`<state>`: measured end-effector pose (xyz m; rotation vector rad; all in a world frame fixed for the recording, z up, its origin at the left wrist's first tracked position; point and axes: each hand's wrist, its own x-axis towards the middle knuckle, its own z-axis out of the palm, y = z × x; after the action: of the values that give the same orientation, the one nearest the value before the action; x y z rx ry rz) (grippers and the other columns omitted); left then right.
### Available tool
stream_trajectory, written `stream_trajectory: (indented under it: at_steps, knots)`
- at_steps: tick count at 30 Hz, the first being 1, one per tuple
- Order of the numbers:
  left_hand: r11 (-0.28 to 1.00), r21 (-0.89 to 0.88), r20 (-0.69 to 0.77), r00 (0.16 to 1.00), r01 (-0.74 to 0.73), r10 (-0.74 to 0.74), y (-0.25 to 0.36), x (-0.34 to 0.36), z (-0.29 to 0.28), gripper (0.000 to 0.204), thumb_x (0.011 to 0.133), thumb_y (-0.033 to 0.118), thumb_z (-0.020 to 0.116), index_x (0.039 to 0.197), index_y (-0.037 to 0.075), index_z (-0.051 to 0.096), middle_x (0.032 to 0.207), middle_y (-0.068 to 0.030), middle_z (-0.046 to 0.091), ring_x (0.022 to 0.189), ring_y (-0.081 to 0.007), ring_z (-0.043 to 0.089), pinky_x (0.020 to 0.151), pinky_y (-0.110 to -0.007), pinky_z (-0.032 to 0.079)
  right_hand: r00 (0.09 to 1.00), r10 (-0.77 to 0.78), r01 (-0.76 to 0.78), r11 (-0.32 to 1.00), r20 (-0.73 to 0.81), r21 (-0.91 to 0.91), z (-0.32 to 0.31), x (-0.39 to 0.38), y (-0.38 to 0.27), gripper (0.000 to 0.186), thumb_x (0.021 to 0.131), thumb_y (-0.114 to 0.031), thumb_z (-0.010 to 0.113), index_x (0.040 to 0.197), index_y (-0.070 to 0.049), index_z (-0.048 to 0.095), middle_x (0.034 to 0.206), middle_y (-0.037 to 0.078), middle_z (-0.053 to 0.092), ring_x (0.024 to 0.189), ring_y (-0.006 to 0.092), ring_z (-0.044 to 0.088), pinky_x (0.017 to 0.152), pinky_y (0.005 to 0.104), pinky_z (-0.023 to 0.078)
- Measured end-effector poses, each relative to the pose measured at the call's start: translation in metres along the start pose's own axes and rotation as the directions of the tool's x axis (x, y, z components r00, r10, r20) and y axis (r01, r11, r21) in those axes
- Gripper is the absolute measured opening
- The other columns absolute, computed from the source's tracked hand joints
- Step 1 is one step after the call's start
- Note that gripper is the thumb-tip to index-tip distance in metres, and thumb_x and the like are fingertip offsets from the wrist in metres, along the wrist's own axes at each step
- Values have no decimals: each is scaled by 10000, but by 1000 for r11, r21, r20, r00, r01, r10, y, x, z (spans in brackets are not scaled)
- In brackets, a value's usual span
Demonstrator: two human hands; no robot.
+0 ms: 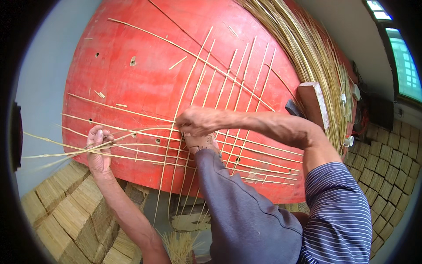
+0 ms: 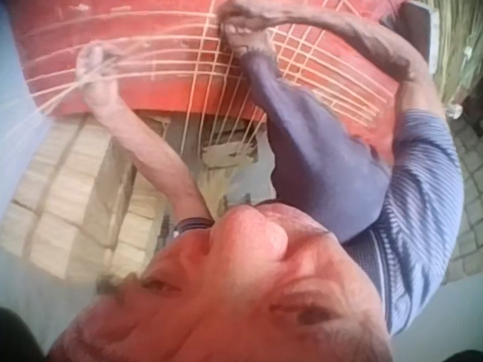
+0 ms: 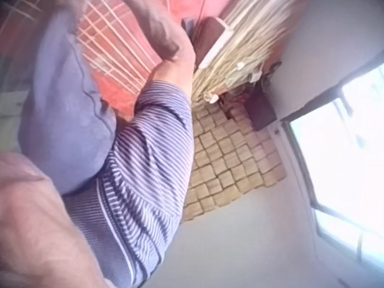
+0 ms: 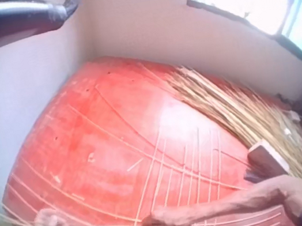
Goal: The person weaves thin bamboo strips by hand on a large red curved surface. They repeatedly interlace horizontal and vertical strips to form a grid pattern, using their hands to pull and align the material.
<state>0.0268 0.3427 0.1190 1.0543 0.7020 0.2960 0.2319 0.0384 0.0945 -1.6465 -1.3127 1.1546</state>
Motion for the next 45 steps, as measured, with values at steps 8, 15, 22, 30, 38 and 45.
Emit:
stream_trajectory:
  at_steps: [8,15,22,30,38,45]
  knots:
    - [798,494,-439,693,-345,572,-8,-15,-17,250,949,153,680,1079,-51,616,970,-161,676,776,-219,687,682,-292,583,926,-187,-175,558,-328,-811,-108,41,29,90,828,-117,572,767,-50,572,744,148,598,667,327,638,528,468,469]
    - [901,-328,-752,656,-283,-68,-74,-20,-60,241,957,87,631,1123,-81,582,1047,-194,656,905,-254,643,803,-374,564,922,-159,-324,185,-354,-928,-119,128,74,74,788,-192,651,774,-140,701,857,56,644,946,260,559,756,420,415]
    - [729,-678,-484,803,-93,-348,-125,-63,-94,216,932,-18,584,1147,-46,591,1115,-156,653,1004,-262,601,977,-448,493,883,-208,-357,289,-422,-888,-103,164,92,83,755,-214,659,759,-141,698,866,51,619,975,264,523,729,396,407]
    - [850,-508,-539,821,-138,-189,-174,-97,-94,193,920,-19,601,1101,46,596,1224,-159,641,1110,-302,596,1060,-478,445,933,-120,-289,308,-339,-906,-66,140,105,193,710,-206,687,835,-63,654,941,112,574,977,276,529,793,411,468]
    - [801,-531,-721,643,-276,-257,-207,-134,-111,316,942,60,629,1236,24,521,1211,-157,648,1160,-325,599,1043,-468,463,933,-259,-172,285,-249,-943,-35,117,95,151,671,-226,666,740,-92,654,825,73,533,872,248,484,703,354,419]
    - [948,-286,-860,473,-136,-192,-194,-134,-79,433,920,93,675,1289,-22,481,1186,-181,652,1089,-290,638,981,-419,493,961,-197,-126,304,-192,-944,-34,115,96,185,670,-198,669,797,-72,622,878,98,523,910,251,521,742,340,459]
